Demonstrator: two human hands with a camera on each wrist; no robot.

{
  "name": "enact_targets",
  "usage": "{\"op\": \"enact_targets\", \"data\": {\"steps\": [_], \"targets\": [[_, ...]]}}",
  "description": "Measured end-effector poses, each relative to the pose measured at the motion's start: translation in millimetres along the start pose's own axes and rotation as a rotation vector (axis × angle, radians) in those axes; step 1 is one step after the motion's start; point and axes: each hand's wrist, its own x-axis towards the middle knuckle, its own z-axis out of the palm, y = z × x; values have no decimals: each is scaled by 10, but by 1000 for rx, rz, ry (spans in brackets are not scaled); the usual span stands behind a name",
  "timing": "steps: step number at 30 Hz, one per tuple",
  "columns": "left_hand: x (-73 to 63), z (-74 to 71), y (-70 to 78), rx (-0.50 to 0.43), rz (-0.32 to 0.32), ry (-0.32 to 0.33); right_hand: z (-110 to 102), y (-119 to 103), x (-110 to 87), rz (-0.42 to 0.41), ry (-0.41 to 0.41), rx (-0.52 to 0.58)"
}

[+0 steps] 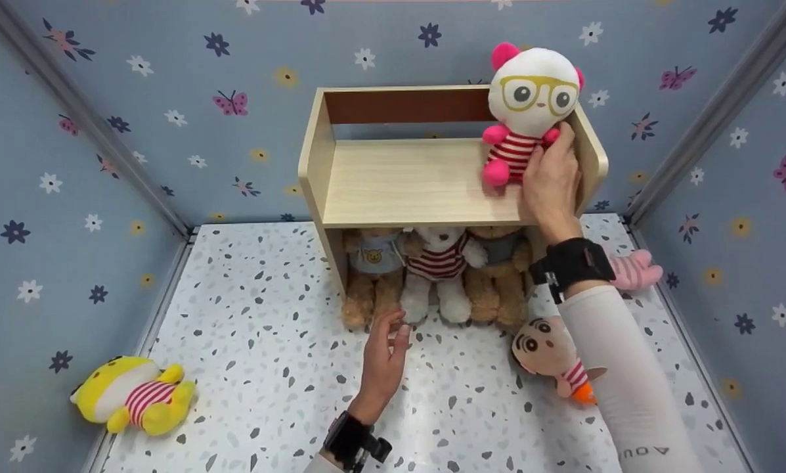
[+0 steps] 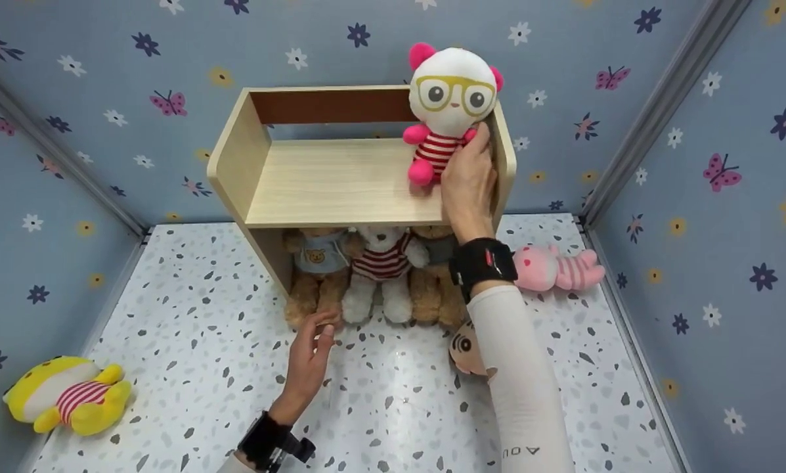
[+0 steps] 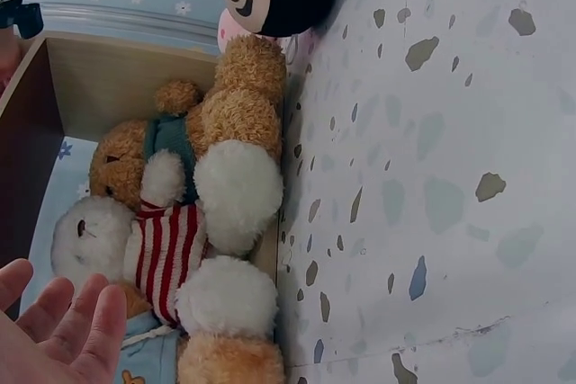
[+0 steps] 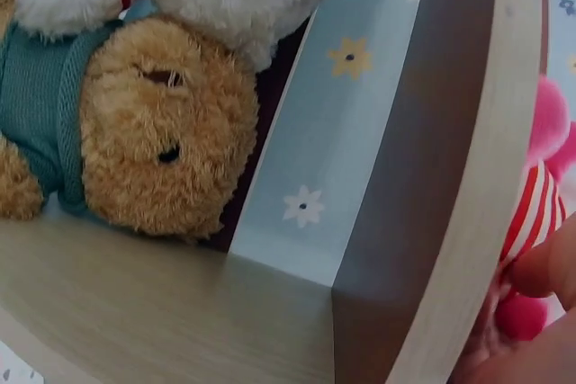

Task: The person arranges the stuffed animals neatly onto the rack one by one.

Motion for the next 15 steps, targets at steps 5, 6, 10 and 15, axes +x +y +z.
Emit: {"op": "enact_targets", "data": {"steps": [5, 6, 10, 15], "targets": [[-2, 15, 93, 12, -28, 14, 1, -10, -258, -134, 72, -46], [-5, 14, 131, 10, -29, 13, 3, -12, -315, -189, 96, -82], [-30, 4, 300, 4, -20, 13, 13, -43, -466, -402, 137, -249], [-55, 31, 343, 1, 5, 17, 19, -73, -481, -448, -56, -377]]}}
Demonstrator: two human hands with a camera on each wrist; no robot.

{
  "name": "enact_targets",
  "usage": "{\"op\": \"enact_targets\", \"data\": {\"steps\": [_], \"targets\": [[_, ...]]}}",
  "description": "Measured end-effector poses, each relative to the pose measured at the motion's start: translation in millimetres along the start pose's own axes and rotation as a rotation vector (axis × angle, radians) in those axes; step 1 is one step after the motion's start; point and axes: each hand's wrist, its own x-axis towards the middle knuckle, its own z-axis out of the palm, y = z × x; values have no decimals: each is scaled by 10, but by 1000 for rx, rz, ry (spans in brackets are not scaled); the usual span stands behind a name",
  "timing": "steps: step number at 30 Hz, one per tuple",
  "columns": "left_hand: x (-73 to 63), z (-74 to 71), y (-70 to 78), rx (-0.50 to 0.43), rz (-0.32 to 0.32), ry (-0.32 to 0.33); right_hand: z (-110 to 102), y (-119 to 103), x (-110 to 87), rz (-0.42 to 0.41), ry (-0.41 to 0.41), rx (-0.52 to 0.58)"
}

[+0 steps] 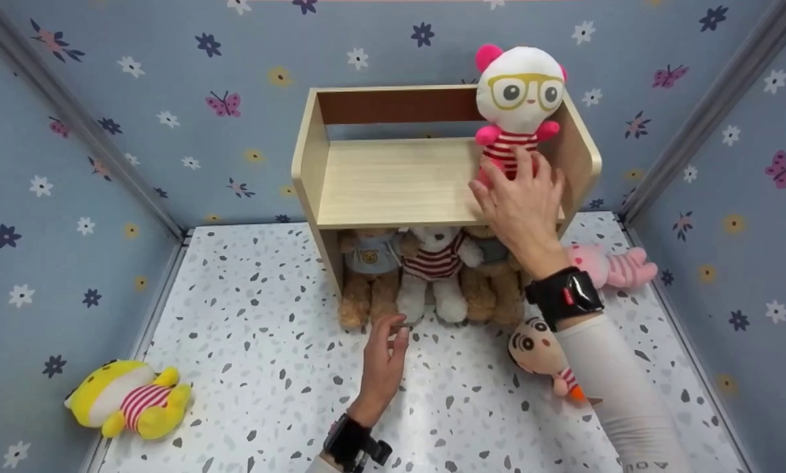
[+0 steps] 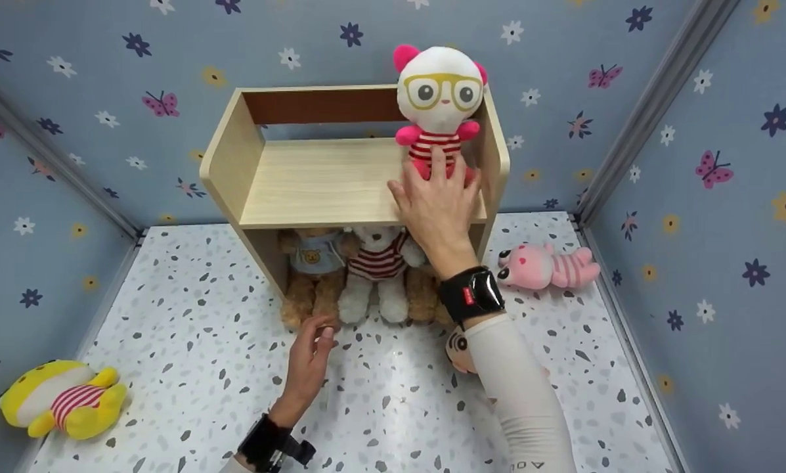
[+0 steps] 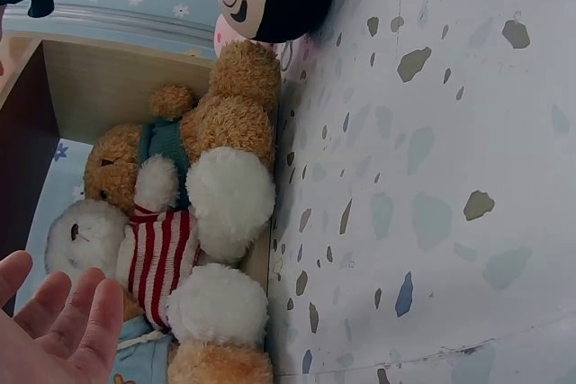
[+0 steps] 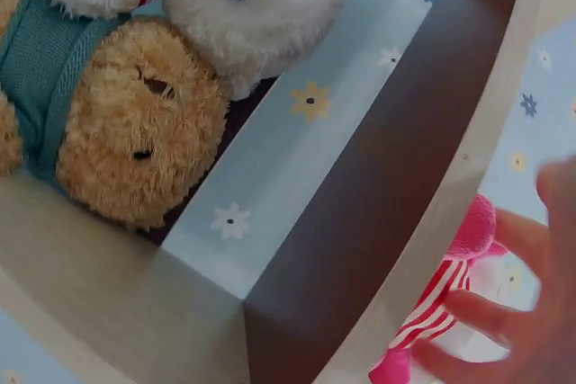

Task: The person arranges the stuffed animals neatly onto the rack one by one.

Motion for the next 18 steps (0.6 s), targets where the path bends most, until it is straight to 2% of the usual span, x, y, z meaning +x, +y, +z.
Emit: {"op": "enact_targets", "data": {"steps": [3, 6, 13, 18], "targets": [[-9, -6, -6, -18, -12, -3, 6, 14, 21, 28, -106, -16], [-4, -21, -39, -33, -21, -8, 4, 43, 43, 59, -132, -27], [5, -9, -346, -4, -18, -18, 32, 82, 46, 70, -99, -50], [-9, -72, -438, 1, -8, -8, 31, 68, -23, 31, -4, -26]]}}
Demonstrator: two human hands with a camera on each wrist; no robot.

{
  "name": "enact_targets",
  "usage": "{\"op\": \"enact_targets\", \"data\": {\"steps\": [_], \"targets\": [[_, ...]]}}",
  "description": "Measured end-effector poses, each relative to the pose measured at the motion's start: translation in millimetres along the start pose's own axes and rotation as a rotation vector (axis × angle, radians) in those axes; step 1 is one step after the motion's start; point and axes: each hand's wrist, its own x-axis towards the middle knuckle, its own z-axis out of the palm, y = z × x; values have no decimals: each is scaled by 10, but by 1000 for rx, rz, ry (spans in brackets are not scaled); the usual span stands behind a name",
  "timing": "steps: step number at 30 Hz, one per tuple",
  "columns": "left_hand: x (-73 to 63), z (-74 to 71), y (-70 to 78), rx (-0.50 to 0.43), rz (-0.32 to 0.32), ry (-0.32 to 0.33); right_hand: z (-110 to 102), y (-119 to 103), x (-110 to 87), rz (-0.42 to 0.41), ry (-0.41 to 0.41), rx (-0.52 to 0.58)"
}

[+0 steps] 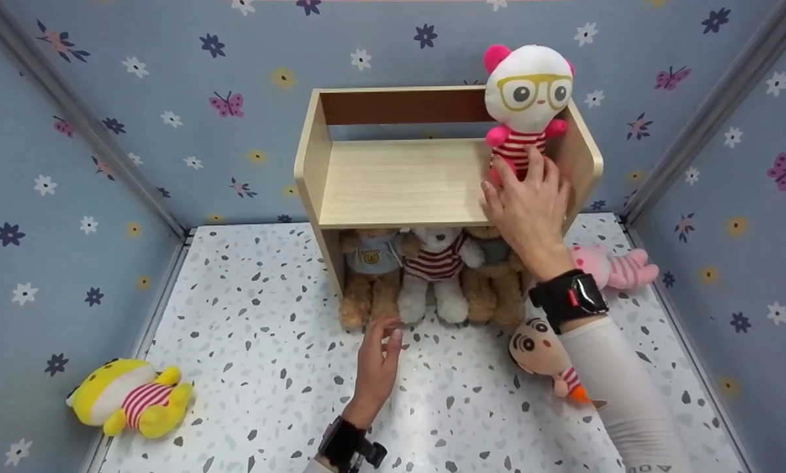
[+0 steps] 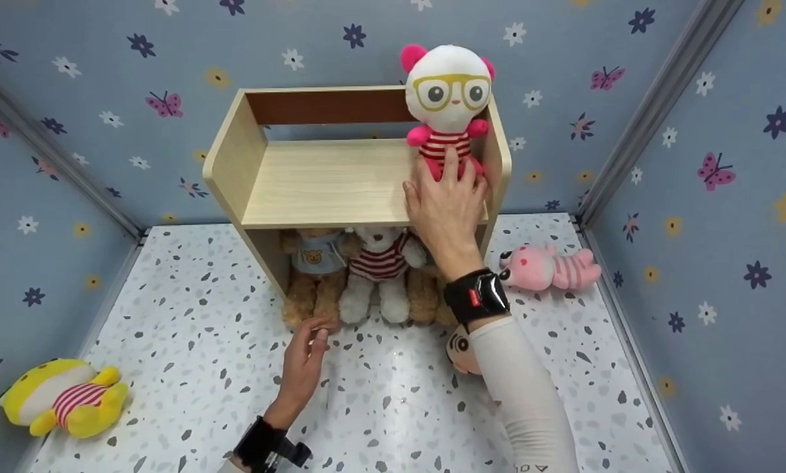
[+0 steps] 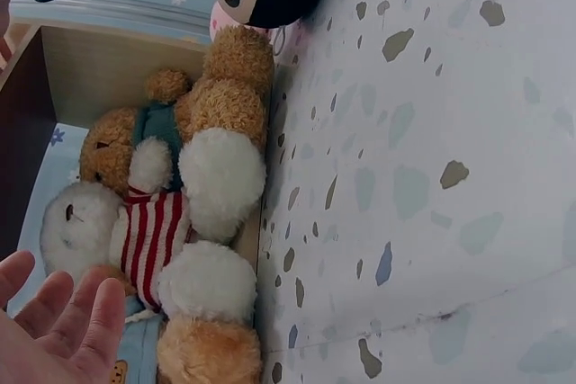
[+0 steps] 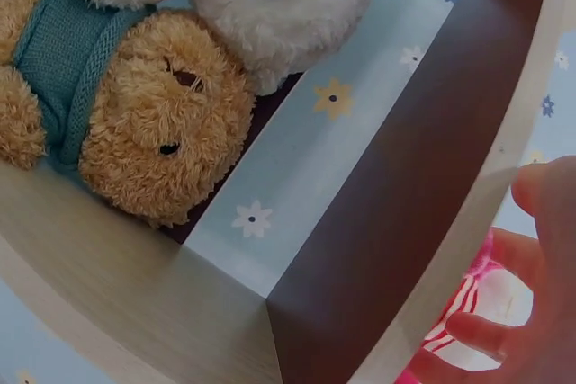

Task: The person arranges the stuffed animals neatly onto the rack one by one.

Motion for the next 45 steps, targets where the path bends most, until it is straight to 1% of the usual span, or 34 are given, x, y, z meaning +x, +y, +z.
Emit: {"op": "enact_targets", "data": {"steps": [3, 6, 10, 14, 21, 25, 30, 33, 37, 41, 45], "targets": [[-2, -64, -37, 13, 5, 9, -21, 10, -74, -29, 59, 30], [-2, -153, -71, 57, 4, 29, -32, 48, -186, -72, 107, 65], [0, -300, -138, 120, -14, 70, -8, 133, -391, -136, 193, 135], [13, -445, -211, 136, -40, 102, 25, 208, -630, -174, 295, 219], [-17, -706, -298, 147, -93, 150, 46, 307, -1050, -154, 403, 335], [-43, -880, -346, 172, -115, 194, 84, 442, -1320, -118, 447, 339], [-71, -1087, -412, 229, -129, 243, 148, 655, -1613, -56, 439, 298], [-98, -1206, -425, 258, -145, 270, 189, 764, -1755, -23, 421, 276], [-133, -1348, -439, 286, -170, 296, 248, 872, -1917, 16, 420, 272], [-153, -1461, -432, 314, -183, 331, 304, 938, -2074, 61, 366, 283], [-122, -1553, -381, 330, -169, 350, 354, 979, -2217, 108, 295, 315]]}}
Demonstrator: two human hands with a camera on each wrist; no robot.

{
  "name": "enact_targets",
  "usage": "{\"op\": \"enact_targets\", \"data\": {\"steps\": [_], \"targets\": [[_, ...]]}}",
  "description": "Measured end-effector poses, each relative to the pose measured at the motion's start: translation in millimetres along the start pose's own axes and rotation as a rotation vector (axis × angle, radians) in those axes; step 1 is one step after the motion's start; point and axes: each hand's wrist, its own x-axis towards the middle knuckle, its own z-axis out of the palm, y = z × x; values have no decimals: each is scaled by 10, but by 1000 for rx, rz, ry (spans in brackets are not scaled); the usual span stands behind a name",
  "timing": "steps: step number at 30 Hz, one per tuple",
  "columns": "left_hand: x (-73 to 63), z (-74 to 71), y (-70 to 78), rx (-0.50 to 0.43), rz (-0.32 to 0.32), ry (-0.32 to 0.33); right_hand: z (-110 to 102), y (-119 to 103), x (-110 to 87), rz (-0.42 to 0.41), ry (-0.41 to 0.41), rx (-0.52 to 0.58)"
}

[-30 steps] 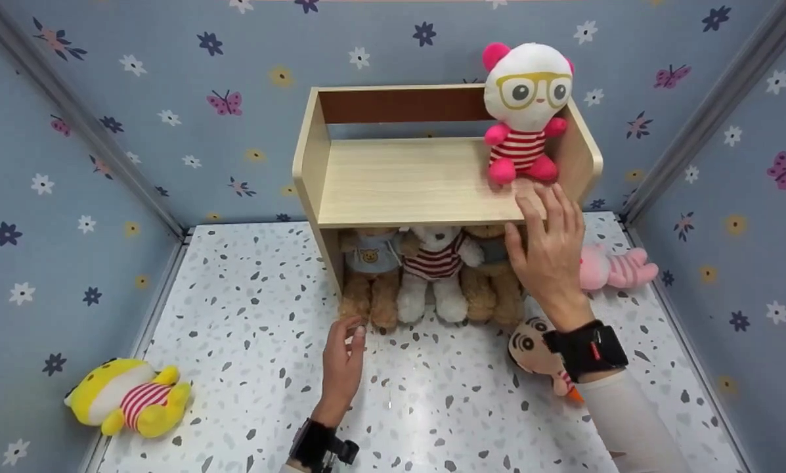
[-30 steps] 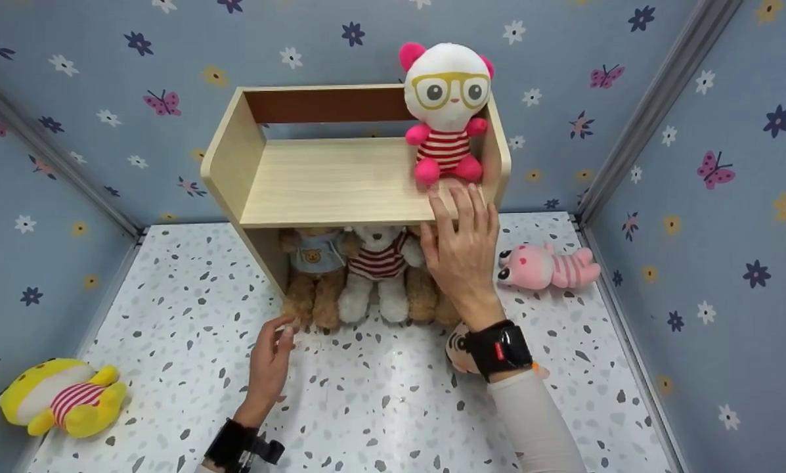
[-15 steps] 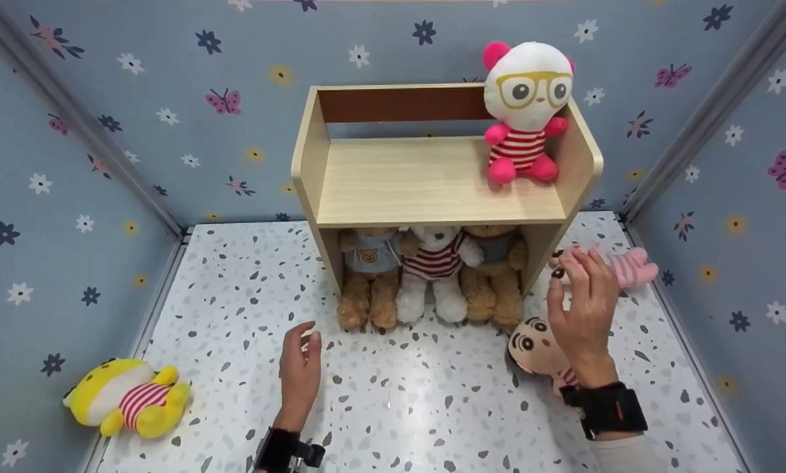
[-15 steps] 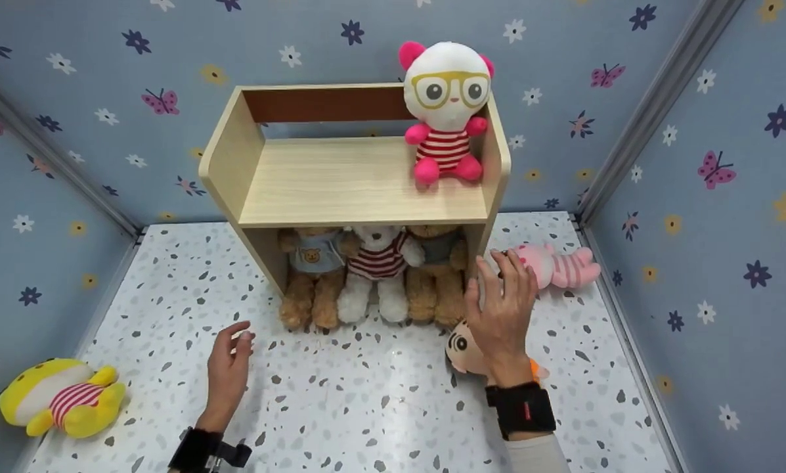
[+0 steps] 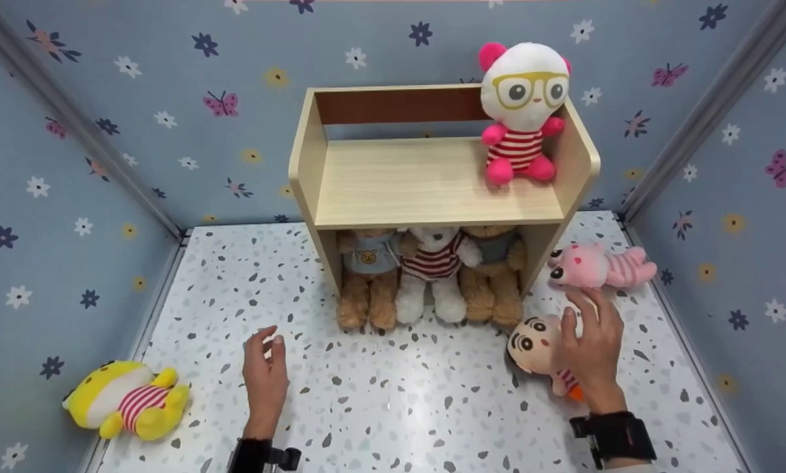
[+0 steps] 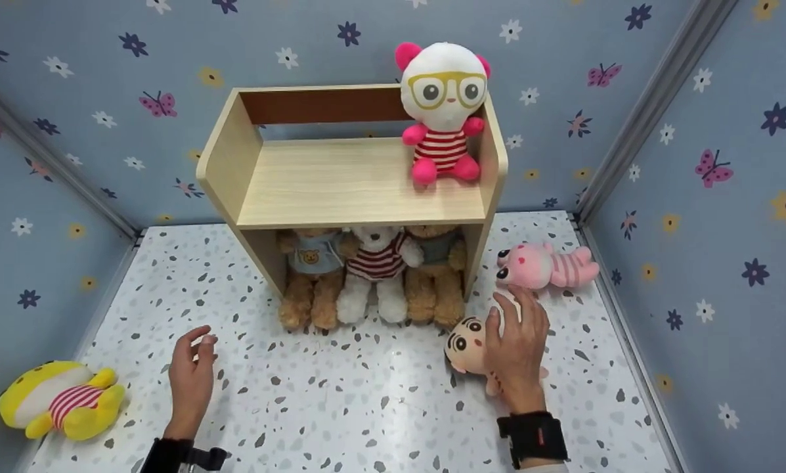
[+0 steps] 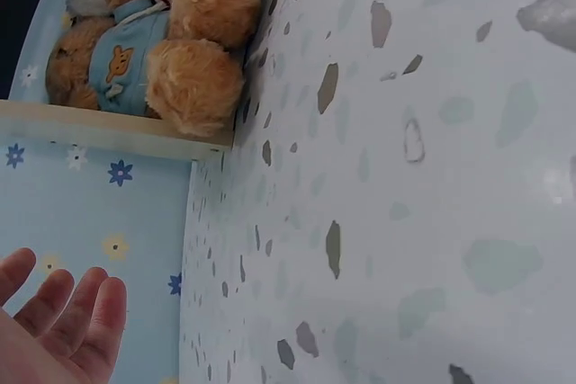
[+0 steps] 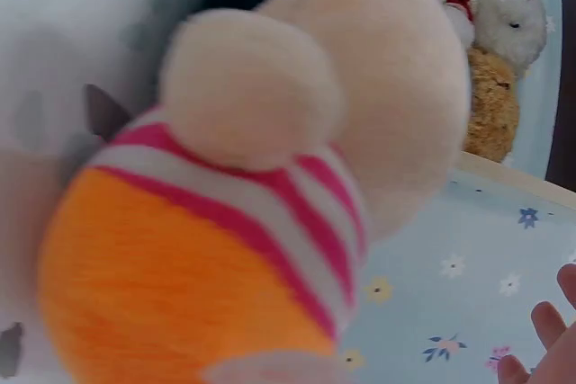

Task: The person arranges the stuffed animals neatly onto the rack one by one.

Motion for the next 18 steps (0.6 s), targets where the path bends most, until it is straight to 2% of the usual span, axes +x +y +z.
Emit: {"op": "enact_targets", "data": {"steps": [5, 10, 18], "targets": [[131, -150, 32, 5, -2, 53, 21, 78, -135, 27, -57, 3], [265, -344, 36, 39, 5, 120, 58, 139, -237, 18, -72, 14], [463, -688, 15, 83, 40, 181, 93, 153, -376, 88, -141, 25]]}}
